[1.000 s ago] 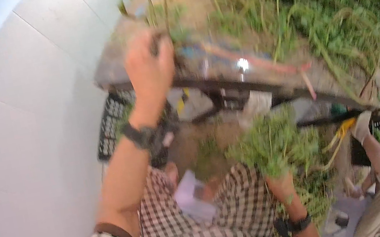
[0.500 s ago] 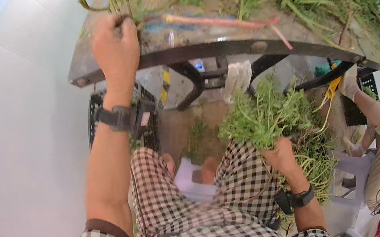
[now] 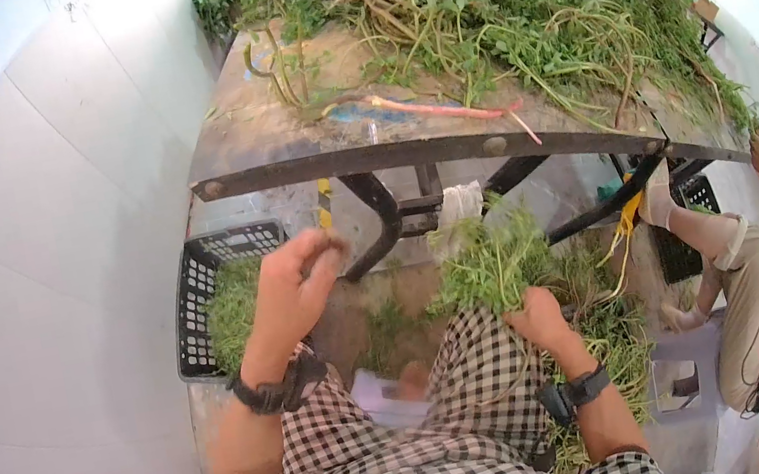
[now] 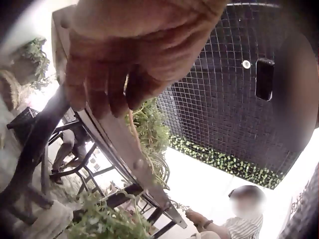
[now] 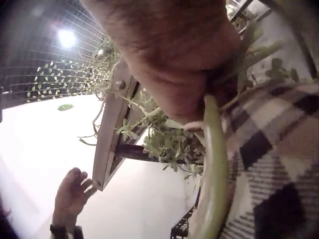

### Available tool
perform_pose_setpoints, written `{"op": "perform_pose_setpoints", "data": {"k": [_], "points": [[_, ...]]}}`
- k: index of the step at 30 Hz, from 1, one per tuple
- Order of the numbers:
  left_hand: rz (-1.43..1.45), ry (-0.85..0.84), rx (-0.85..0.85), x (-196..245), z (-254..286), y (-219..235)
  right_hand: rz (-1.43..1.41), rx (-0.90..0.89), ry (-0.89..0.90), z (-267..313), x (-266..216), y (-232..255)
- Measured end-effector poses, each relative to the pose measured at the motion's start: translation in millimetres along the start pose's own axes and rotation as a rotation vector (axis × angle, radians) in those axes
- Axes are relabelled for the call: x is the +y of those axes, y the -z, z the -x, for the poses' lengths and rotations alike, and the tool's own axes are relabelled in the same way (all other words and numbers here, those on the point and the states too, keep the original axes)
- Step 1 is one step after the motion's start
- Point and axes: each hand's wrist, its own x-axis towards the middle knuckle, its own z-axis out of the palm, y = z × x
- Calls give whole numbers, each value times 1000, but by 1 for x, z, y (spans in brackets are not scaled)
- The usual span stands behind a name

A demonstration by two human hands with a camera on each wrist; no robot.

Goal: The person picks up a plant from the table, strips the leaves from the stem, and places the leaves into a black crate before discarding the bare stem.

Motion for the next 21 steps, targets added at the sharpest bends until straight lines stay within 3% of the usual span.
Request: {"op": "perform_pose_setpoints", "data": {"k": [1,5,7,10,12,14,19,21], "points": [[1,43,-48,-3,15,3,-25,-35,-37,0,-1,3],[99,312,-122,-11,69,9,-564,31,-36,25,-28,38],[105,337,-165,-18,87,9,-856,0,-25,33,-47,56],[147,333,-184,-16,92,6,-1386,11,143,43,-74,59],[157,299,-186,-2,91,2,-1350,-47,248,36,-64,51],[178,263,-206,0,91,-5,-1715,-193,1,40,-72,45],[203,237,-301,0,98,-22,-1795,-274,185,45,-83,28],[211,217,-328,0,101,-29,-1832,-247,74,40,-76,19]]}}
